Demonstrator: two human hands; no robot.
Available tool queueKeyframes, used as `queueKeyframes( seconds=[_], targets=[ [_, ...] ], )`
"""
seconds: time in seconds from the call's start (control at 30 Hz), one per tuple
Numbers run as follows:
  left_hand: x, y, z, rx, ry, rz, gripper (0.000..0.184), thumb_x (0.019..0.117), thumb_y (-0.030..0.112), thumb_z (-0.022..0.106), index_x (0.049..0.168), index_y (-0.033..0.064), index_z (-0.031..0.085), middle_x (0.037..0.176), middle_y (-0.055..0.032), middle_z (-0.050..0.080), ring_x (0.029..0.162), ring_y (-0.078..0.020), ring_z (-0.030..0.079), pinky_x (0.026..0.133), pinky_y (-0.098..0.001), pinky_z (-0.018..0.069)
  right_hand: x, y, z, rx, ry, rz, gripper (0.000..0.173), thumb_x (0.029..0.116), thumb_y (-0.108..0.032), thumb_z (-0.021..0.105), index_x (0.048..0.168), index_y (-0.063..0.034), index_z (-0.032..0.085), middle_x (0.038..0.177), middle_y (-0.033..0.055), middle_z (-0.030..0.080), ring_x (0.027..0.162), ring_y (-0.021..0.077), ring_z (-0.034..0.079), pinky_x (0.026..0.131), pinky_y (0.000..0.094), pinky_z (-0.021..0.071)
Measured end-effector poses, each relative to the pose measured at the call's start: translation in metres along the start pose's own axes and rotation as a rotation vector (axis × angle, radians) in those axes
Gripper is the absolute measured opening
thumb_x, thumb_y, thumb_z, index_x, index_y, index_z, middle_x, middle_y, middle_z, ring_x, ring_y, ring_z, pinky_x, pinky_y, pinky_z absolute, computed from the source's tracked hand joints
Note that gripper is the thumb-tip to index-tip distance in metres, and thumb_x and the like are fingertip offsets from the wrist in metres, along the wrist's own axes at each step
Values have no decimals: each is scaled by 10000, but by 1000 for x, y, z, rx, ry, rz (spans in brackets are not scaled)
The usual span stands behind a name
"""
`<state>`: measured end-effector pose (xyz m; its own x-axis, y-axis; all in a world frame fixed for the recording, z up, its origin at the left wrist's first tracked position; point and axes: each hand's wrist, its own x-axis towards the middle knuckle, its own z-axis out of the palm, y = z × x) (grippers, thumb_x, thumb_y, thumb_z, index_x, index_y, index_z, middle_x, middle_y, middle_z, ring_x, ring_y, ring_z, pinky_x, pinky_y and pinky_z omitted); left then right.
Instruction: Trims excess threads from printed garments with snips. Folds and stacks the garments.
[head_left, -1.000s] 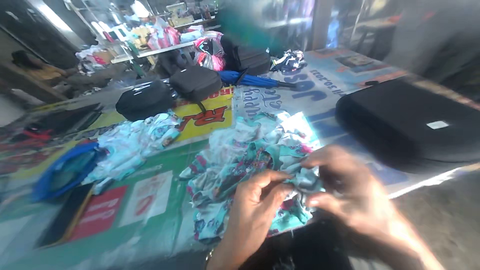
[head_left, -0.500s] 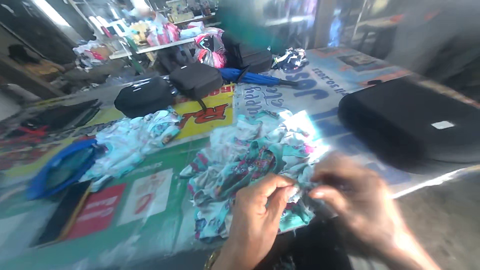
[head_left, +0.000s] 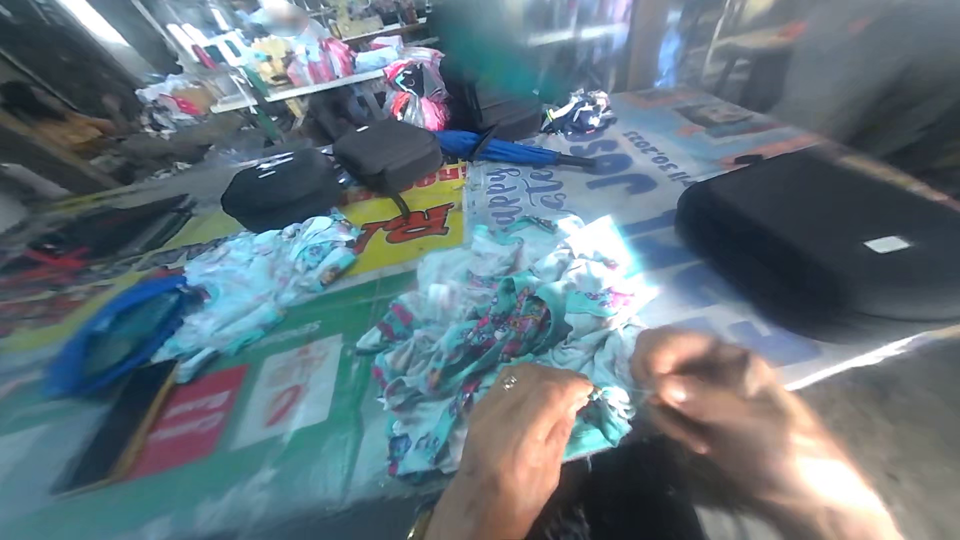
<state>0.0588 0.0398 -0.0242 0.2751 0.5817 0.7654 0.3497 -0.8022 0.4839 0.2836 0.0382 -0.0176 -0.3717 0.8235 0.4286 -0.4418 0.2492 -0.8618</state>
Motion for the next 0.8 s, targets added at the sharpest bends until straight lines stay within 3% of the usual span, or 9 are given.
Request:
queueKeyframes(
  seconds=[0.2, 0.27, 0.33, 0.4, 0.47, 0.57, 0.67, 0.73, 0.8],
  targets=[
    [2, -3, -3, -84, -22, -90, 94, 993, 91, 594, 1061, 49, 642, 1018, -48, 724, 967, -70, 689, 846, -213, 579, -5, -5, -6, 356, 19, -171, 116, 1014, -225, 617, 1017, -119, 662, 905, -26, 638, 681, 44, 594, 575, 174, 493],
    [4, -2, -3, -126, -28, -126, 100, 1001, 97, 573, 1069, 38, 615, 1000, -38, 721, 931, -33, 684, 812, -183, 575, -6, -2, -5, -15, 93, -184, 157, 1018, -296, 625, 1053, -157, 691, 842, -92, 640, 679, -29, 574, 586, 126, 471],
    [6, -2, -2, -177, -15, -144, 113, 1037, 121, 546, 1091, 30, 586, 949, -17, 680, 846, 11, 648, 751, -144, 551, -4, 3, -4, -766, 110, -180, 366, 970, -403, 688, 1222, -143, 636, 781, -103, 573, 626, -63, 487, 547, 96, 412],
    [11, -5, -3, -162, 38, -118, 114, 1056, 152, 536, 1097, 54, 575, 915, 9, 651, 796, 30, 626, 713, -129, 543, 4, 11, -6, -1334, 172, -185, 312, 876, -331, 678, 1114, -130, 705, 715, -18, 656, 525, 88, 566, 446, 283, 448],
    [25, -12, -7, -33, 89, -48, 122, 1071, 184, 519, 1093, 73, 562, 888, 9, 636, 775, 36, 614, 706, -122, 529, 18, 6, -16, -1420, 257, -166, 202, 871, -259, 646, 1011, -150, 742, 711, -19, 676, 561, 92, 600, 493, 314, 494],
    [58, -21, -22, 248, 85, 59, 116, 1063, 143, 510, 1098, 40, 550, 793, -33, 597, 653, -24, 559, 612, -156, 488, 50, -24, -20, -1424, 345, -199, 162, 878, -215, 657, 1015, -147, 714, 683, -53, 615, 551, 59, 550, 496, 287, 459],
    [99, -32, -31, 521, 44, 120, 133, 1052, 91, 514, 1138, 6, 569, 819, -85, 619, 612, -134, 574, 512, -250, 463, 98, -38, -14, -1505, 371, -218, 176, 902, -139, 671, 1073, -100, 668, 709, 51, 633, 543, 222, 588, 458, 433, 440],
    [116, -52, -31, 702, -10, 90, 155, 1057, 88, 499, 1177, 16, 564, 917, -141, 654, 649, -254, 644, 493, -374, 494, 135, -25, -14, -1557, 406, -156, 194, 913, -109, 679, 1103, -79, 662, 837, 136, 689, 676, 348, 669, 532, 552, 487],
    [120, -83, -23, 800, -151, -73, 198, 1051, 107, 501, 1220, 32, 572, 941, -182, 679, 691, -359, 681, 542, -496, 532, 165, 8, -25, -1602, 404, -36, 213, 922, -129, 667, 1127, -74, 670, 952, 169, 718, 790, 401, 706, 610, 611, 526]
  ],
)
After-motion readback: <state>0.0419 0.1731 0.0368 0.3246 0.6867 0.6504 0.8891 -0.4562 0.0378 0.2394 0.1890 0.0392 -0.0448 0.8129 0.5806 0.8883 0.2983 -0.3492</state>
